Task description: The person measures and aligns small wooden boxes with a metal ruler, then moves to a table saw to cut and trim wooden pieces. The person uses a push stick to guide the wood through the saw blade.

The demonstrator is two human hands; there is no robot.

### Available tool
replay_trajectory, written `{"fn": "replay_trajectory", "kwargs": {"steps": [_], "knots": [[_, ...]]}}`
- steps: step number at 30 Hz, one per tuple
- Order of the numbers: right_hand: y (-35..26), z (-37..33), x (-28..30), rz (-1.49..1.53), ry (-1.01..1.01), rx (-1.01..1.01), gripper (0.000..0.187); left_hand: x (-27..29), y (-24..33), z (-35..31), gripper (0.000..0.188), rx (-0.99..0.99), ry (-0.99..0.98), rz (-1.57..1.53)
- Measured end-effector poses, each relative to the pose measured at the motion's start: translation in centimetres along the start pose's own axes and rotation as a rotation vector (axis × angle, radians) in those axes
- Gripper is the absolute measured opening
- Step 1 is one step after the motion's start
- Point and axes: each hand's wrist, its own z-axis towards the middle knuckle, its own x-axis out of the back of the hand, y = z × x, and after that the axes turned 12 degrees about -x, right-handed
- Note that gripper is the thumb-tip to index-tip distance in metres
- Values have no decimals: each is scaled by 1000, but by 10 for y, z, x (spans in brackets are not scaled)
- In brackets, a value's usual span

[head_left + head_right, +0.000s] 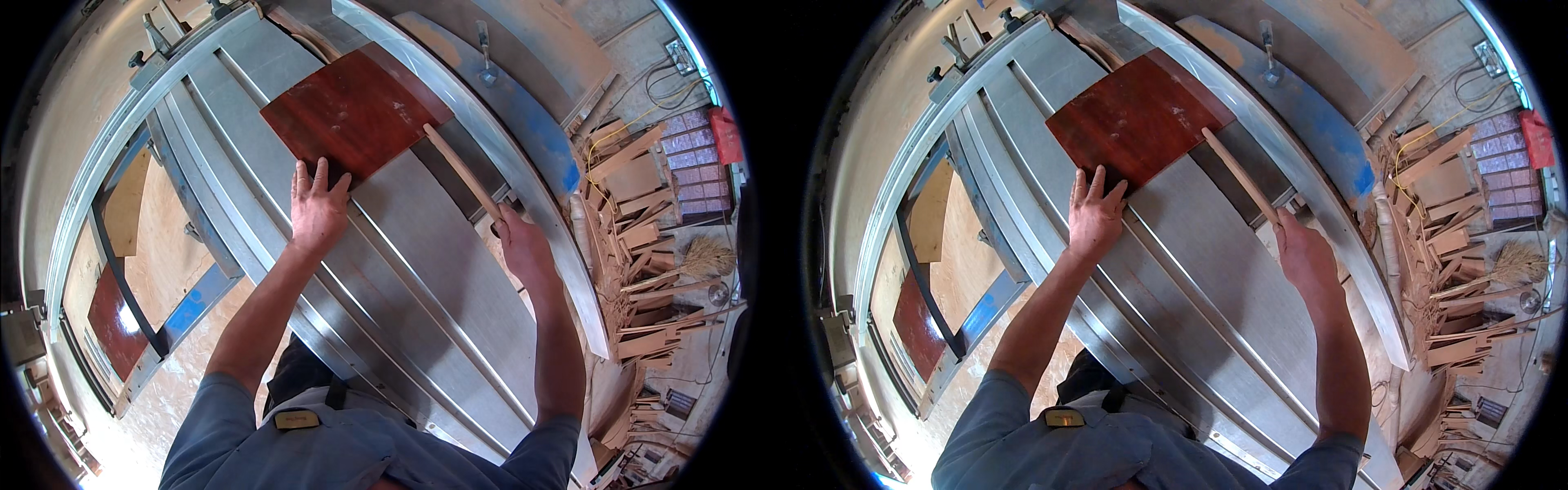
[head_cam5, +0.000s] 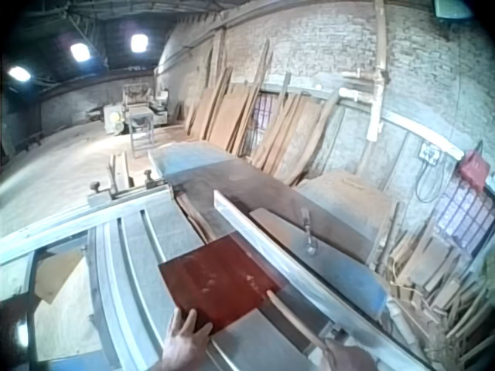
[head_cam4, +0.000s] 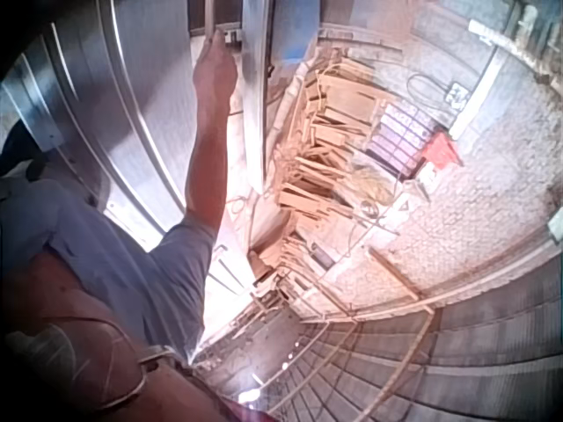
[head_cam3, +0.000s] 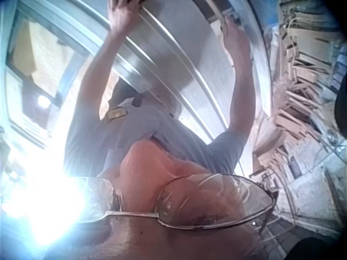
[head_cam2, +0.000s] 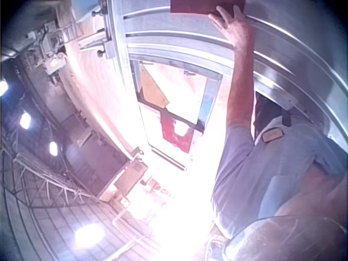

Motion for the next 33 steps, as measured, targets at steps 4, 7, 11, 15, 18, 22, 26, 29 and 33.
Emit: {"fn": "replay_trajectory", "kwargs": {"steps": [4, 7, 11, 15, 18, 22, 26, 29, 33], "knots": [[-1, 0, 2, 2, 6, 8, 36, 0, -1, 1, 34, -9, 6, -2], [0, 1, 0, 18, 6, 5, 36, 0, -2, 1, 34, -18, -1, -18], [-2, -1, 2, 15, -2, -9, 36, -2, -5, -1, 35, -35, -4, -45], [-3, 1, 2, 10, 2, 2, 36, -3, -4, 0, 35, -33, -1, -36], [-4, 0, 3, 4, 20, 17, 35, -2, -4, 0, 35, -38, 5, -27], [-4, -1, 3, 16, 44, 41, 34, -2, -4, 1, 35, -30, 4, -15], [-5, -1, 4, 14, 44, 38, 34, 0, -2, 2, 35, -12, -9, 5], [-7, 0, 5, -3, 28, 28, 34, -1, -5, 2, 36, -29, 6, -12], [-8, 1, 7, 8, 6, 17, 35, -3, -7, 1, 36, -39, 22, -18]]}}
